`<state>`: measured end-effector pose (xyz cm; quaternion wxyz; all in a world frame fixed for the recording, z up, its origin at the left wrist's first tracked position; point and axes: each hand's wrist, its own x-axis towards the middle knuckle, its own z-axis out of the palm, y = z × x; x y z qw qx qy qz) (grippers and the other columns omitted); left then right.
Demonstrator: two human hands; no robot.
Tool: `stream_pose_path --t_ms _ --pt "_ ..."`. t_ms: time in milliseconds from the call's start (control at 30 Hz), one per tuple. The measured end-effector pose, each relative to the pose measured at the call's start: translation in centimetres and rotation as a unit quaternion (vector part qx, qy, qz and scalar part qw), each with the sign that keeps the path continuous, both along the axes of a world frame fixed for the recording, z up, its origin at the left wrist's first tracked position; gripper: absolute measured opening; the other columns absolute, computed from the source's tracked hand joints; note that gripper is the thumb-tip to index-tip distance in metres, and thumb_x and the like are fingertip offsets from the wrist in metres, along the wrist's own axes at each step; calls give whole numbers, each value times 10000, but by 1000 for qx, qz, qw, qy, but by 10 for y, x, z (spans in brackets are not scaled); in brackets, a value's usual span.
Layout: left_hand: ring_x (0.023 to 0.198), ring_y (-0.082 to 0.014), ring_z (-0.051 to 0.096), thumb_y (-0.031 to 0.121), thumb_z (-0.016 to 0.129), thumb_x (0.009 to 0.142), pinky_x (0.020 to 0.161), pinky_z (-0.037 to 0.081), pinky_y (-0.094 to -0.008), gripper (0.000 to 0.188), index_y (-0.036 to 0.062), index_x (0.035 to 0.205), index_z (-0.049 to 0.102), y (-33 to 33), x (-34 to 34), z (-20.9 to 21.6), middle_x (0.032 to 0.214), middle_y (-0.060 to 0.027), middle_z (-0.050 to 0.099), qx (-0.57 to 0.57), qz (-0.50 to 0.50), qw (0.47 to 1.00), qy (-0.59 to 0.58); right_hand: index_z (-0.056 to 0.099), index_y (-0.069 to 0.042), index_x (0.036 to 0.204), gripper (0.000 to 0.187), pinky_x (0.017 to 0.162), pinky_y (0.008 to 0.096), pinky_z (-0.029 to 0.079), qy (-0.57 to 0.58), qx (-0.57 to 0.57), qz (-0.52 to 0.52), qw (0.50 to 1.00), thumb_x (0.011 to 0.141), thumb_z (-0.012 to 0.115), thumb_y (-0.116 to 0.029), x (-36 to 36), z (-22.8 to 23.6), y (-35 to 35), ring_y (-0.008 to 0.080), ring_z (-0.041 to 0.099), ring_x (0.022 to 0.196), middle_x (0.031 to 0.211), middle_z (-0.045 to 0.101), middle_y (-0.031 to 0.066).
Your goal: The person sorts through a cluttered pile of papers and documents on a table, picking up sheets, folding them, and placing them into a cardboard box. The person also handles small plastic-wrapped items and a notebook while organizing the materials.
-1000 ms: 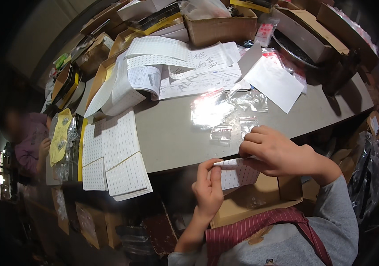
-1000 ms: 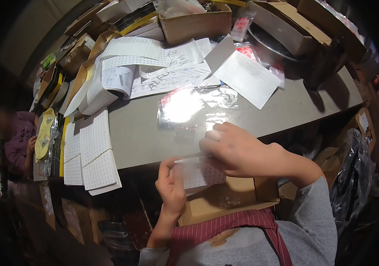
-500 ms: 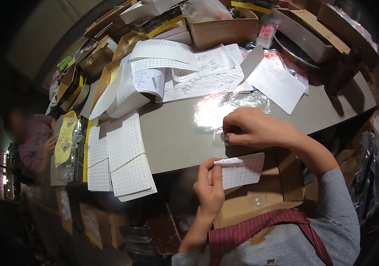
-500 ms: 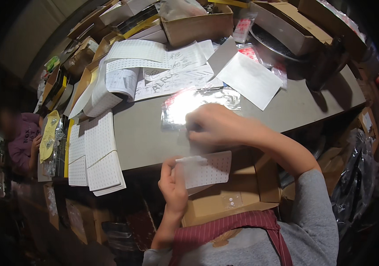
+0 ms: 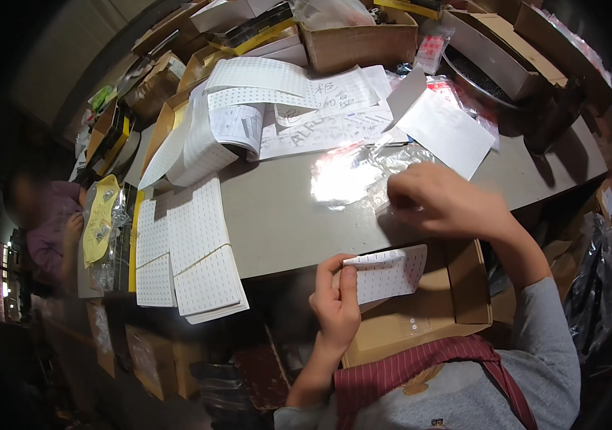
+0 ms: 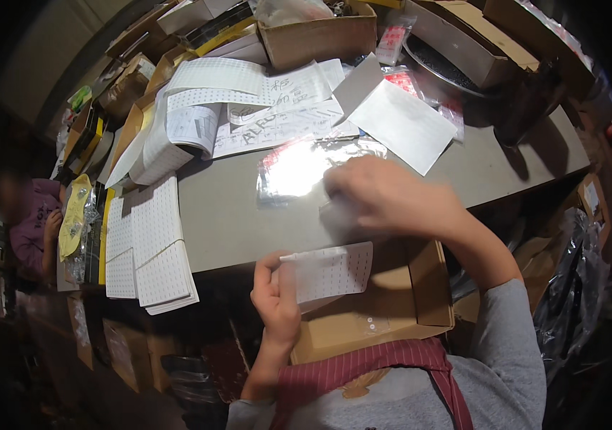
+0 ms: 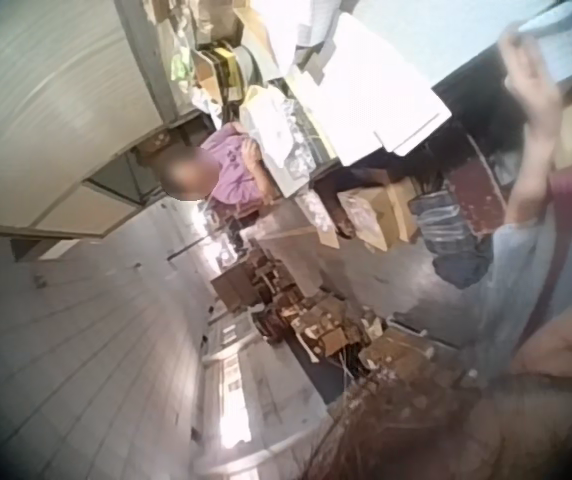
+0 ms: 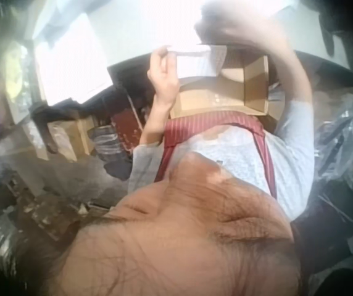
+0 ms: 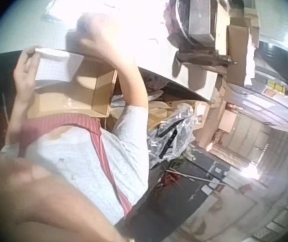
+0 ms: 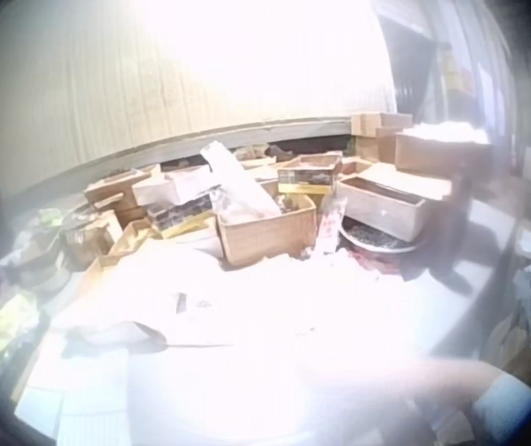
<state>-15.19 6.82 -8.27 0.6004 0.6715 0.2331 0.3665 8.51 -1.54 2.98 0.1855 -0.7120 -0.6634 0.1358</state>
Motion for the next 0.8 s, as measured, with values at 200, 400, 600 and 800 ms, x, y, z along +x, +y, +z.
stream_pose_path --t_ms 200,400,600,800 --pt "765 -55 624 69 549 1037 673 516 -222 175 -24 1176 600 -3 -1 7 859 -54 694 -6 -5 1000 21 549 -22 1038 407 887 453 463 52 49 126 989 688 752 -63 -37 -8 -8 366 561 989 997 577 163" --pt "777 -54 627 56 553 1034 687 522 -227 162 -28 1163 603 -5 -3 11 881 -58 696 17 -6 999 31 546 -29 1014 469 881 457 459 -7 75 102 992 635 813 -101 -52 -20 -14 359 545 973 997 553 148" --pt "759 -46 613 67 561 1030 662 502 -210 154 -26 1142 612 -2 -1 7 850 -33 685 -4 1 999 35 563 -33 1100 564 856 457 462 -25 91 121 988 604 826 -87 -57 -18 -22 355 541 977 996 552 141" --pt "749 -45 617 63 588 1019 651 498 -215 141 -21 1116 646 -2 3 6 827 -43 699 -24 -31 998 38 617 -20 950 122 812 418 487 -6 184 -6 983 860 684 -69 25 -22 21 338 615 908 914 644 134"
